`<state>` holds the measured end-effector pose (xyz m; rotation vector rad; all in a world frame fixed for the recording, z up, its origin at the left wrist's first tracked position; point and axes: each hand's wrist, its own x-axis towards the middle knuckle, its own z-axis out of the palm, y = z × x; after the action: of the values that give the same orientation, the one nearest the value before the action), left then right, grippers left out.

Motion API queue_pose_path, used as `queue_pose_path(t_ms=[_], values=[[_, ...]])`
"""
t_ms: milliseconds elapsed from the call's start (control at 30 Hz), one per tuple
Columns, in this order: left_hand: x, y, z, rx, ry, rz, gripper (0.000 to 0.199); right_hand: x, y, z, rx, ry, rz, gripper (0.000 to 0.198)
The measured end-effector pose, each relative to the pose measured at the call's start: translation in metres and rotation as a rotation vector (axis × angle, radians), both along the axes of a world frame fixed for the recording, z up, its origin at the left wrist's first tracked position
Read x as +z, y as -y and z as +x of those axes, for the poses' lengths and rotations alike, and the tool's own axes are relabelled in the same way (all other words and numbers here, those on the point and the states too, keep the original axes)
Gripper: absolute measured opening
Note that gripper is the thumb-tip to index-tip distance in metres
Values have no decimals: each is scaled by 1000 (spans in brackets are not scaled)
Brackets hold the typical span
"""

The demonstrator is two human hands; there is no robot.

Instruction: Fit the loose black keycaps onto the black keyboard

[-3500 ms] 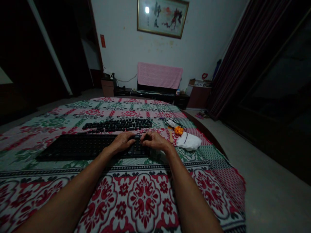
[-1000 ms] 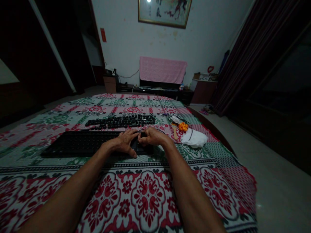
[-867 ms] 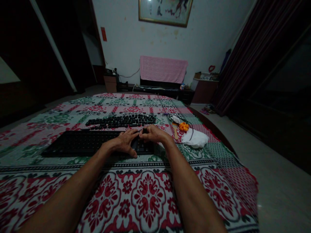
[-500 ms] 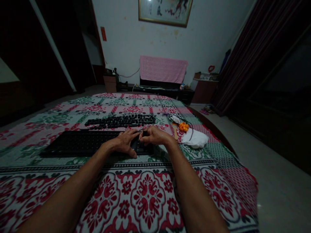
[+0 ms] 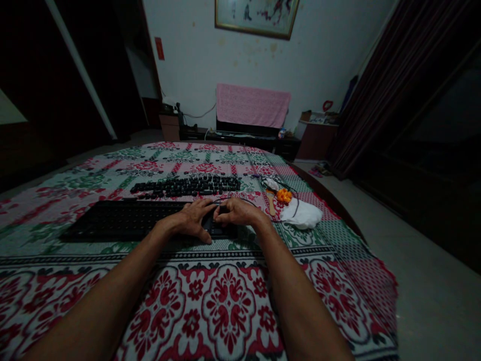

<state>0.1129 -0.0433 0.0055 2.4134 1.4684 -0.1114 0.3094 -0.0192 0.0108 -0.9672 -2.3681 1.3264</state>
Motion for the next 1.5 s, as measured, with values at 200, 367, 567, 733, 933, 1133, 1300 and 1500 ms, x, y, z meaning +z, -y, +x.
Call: queue_pose_path(t_ms=[200,367,567,733,933,1133,1300,1500], values=[[-2,-1,-1,-26,5,24,111,0,1,-3,-19,-66,-19,27],[-6,-3,-4,-54,38,55,108,-2,0,-5,-39,-73,2,23],[-2,0,-3,-34,40,41,99,0,1,-6,-4,-39,61,22],[-5,-2,-4,-36,44,45,100,3,6,-7,-5,-19,97,20],[-3,-1,-2,-10,34,22,106,-1,7,-7,-45,-67,-1,20],[-2,-1,-1,-15,12,24,113,2,11,-4,-25,-55,-9,20],[-7,-4,-3,-32,16,37,111,5,15,-7,-13,-101,-34,19],[-6,-3,-4,-43,14,56,108,3,16,-14,-71,-86,9,16]])
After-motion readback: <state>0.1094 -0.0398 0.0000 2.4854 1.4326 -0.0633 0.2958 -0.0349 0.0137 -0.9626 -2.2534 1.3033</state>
